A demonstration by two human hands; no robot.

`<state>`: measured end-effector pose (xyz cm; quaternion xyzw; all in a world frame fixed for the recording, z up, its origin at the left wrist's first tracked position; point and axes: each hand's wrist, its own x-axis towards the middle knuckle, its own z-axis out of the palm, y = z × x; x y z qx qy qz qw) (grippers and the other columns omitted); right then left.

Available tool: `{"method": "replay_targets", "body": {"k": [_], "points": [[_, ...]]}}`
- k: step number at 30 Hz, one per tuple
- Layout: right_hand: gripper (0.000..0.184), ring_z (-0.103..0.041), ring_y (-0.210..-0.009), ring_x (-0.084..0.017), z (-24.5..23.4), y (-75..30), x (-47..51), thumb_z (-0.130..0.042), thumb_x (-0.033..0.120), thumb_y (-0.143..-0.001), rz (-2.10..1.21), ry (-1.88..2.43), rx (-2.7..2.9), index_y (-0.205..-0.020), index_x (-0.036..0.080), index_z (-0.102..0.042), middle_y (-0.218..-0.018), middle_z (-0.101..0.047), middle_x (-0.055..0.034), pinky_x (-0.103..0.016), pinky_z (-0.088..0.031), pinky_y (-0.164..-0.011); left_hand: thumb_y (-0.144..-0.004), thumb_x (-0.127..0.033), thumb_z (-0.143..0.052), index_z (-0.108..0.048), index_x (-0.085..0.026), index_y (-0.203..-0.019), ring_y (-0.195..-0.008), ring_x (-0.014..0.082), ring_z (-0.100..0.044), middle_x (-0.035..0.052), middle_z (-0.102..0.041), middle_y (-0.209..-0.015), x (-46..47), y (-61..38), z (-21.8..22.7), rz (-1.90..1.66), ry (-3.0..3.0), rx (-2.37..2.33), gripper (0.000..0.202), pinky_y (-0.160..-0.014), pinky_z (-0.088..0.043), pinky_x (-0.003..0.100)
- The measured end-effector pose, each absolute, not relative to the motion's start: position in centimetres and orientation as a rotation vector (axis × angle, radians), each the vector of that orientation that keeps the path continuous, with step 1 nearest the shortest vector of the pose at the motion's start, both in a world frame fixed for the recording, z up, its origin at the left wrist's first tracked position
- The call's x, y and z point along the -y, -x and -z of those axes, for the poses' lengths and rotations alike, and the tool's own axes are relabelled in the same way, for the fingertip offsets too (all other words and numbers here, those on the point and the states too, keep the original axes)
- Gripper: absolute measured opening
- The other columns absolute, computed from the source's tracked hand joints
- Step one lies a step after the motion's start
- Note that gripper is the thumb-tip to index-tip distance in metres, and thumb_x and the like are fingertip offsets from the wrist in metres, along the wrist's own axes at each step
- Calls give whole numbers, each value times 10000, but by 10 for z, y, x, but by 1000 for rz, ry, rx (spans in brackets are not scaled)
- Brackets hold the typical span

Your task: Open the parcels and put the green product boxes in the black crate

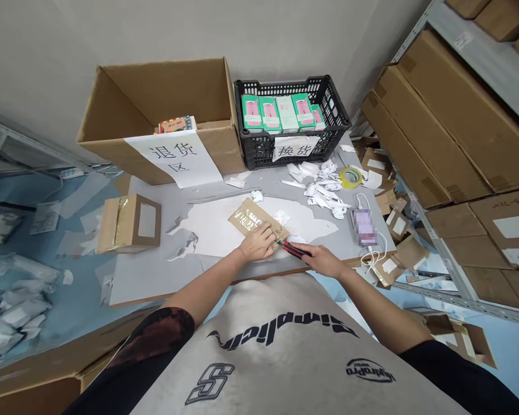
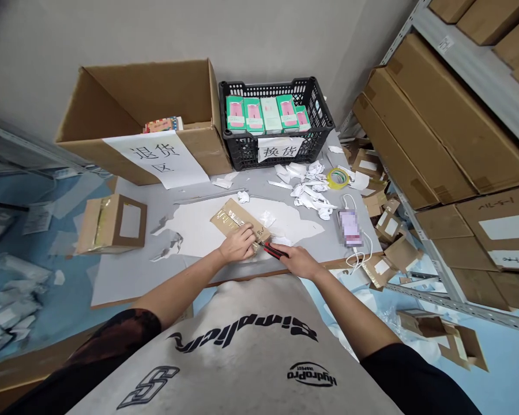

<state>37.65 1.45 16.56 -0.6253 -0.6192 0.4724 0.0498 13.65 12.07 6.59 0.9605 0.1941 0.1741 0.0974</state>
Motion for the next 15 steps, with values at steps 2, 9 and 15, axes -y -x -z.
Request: {"method": "replay_targets", "body": {"k": [2, 9, 15], "points": [[566, -564, -554, -97, -162, -378, -12, -422, 223, -904, -1598, 1893, 1687, -1454, 349, -472, -975, -732, 18, -241, -483, -610, -802, -179, -495, -598, -181, -914, -1206, 327, -491, 106, -569, -924, -120, -138, -65, -534, -2843, -593, 152, -983, -488, 488], [579, -469, -476, -89, -153, -381, -3, -432, 245, -892, -1784, 1795, 1268, -1466, 312, -459, -639, -566, 49, -208, -408, -494, -800, -173, -479, -588, -190, -929, -1228, 336, -484, 104, -551, -942, -121, -143, -62, -570, -2782, -683, 170, -1024, -460, 549], [571, -478, -487, -87, -140, -380, -2, -449, 237, -899, -1770, 1762, 1212, -1463, 321, -461, -629, -549, 51, -204, -415, -507, -777, -152, -490, -567, -186, -901, -1200, 329, -496, 107, -544, -937, -122, -150, -63, -583, -2810, -714, 150, -1035, -458, 525]]}}
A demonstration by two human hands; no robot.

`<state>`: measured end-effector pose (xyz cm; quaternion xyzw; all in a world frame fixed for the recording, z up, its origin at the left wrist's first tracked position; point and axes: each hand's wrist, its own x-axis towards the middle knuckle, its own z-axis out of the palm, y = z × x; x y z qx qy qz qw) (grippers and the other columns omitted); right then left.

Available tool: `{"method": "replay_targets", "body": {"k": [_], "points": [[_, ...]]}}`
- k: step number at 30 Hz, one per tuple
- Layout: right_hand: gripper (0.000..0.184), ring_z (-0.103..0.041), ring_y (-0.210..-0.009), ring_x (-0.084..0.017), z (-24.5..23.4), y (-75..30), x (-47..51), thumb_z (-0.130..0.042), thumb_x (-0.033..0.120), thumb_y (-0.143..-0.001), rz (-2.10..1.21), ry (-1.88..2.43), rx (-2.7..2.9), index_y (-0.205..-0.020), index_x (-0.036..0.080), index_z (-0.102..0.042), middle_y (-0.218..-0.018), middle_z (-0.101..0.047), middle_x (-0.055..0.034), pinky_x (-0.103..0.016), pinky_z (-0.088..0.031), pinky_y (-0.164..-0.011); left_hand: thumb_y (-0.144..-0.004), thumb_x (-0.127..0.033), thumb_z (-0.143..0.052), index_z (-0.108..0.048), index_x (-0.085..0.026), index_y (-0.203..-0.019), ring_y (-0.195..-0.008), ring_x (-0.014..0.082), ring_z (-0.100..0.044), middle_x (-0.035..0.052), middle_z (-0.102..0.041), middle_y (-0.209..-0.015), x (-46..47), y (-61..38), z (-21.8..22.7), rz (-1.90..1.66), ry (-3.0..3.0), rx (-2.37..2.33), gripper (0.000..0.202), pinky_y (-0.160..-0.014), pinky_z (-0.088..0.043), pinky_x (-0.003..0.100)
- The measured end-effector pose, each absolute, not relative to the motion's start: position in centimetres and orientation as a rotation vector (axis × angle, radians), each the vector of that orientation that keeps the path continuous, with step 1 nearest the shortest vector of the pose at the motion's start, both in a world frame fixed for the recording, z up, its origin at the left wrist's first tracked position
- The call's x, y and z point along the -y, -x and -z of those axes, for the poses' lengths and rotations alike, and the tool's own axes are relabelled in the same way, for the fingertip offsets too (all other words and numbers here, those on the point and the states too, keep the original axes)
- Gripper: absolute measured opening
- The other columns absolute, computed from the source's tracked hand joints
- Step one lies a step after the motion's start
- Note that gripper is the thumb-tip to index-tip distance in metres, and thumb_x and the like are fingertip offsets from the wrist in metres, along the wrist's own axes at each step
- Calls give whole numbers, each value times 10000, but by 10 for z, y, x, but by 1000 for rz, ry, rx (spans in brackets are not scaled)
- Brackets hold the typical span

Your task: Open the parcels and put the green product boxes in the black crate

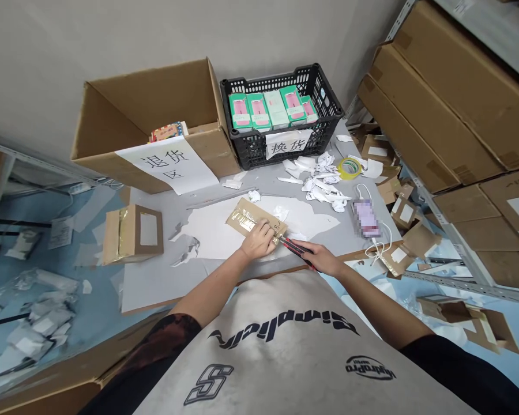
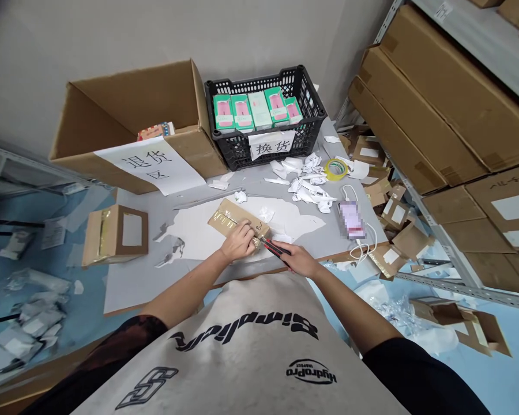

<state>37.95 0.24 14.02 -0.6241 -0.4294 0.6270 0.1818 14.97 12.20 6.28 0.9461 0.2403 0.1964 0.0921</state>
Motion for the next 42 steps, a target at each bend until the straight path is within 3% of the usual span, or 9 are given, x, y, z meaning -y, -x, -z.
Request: {"method": "replay_targets", "body": {"k": [6, 20, 29, 35, 42], "points": [[575, -493, -475, -84, -130, -375, -9, -468, 211, -904, -1787, 1694, 1139, -1467, 326, -459, -635, -545, 44, -199, -410, -474, -738, -111, -495, -528, -186, -854, -1168, 314, -515, 109, -549, -921, -128, -153, -64, -589, -2830, -827, 142, -962, -497, 461], [567, -477, -453, -80, -124, -381, -9, -492, 194, -904, -1756, 1645, 1154, -1450, 347, -484, -603, -542, 49, -204, -407, -469, -705, -119, -530, -538, -186, -818, -1124, 308, -530, 135, -582, -926, -136, -159, -64, -503, -2822, -947, 132, -971, -490, 461], [581, -450, -440, -82, -120, -380, -15, -489, 202, -892, -1793, 1621, 1071, -1453, 351, -477, -584, -502, 51, -206, -379, -445, -799, -167, -525, -623, -159, -868, -1102, 303, -518, 151, -609, -987, -140, -163, -72, -422, -2793, -1048, 119, -986, -454, 470], [567, -432, -446, -81, -117, -379, -13, -490, 207, -889, -1734, 1667, 1038, -1437, 353, -500, -590, -501, 49, -204, -389, -446, -892, -336, -534, -694, -216, -941, -1117, 283, -483, 88, -641, -954, -157, -166, -103, -153, -2651, -876, 206, -1025, -398, 450], [572, -415, -449, -74, -114, -373, -8, -476, 199, -889, -1688, 1652, 1063, -1445, 333, -491, -614, -505, 51, -194, -391, -450, -770, -217, -641, -702, -248, -947, -1156, 257, -522, 41, -652, -1094, -178, -167, -135, 175, -2572, -631, 190, -1041, -393, 391]]}}
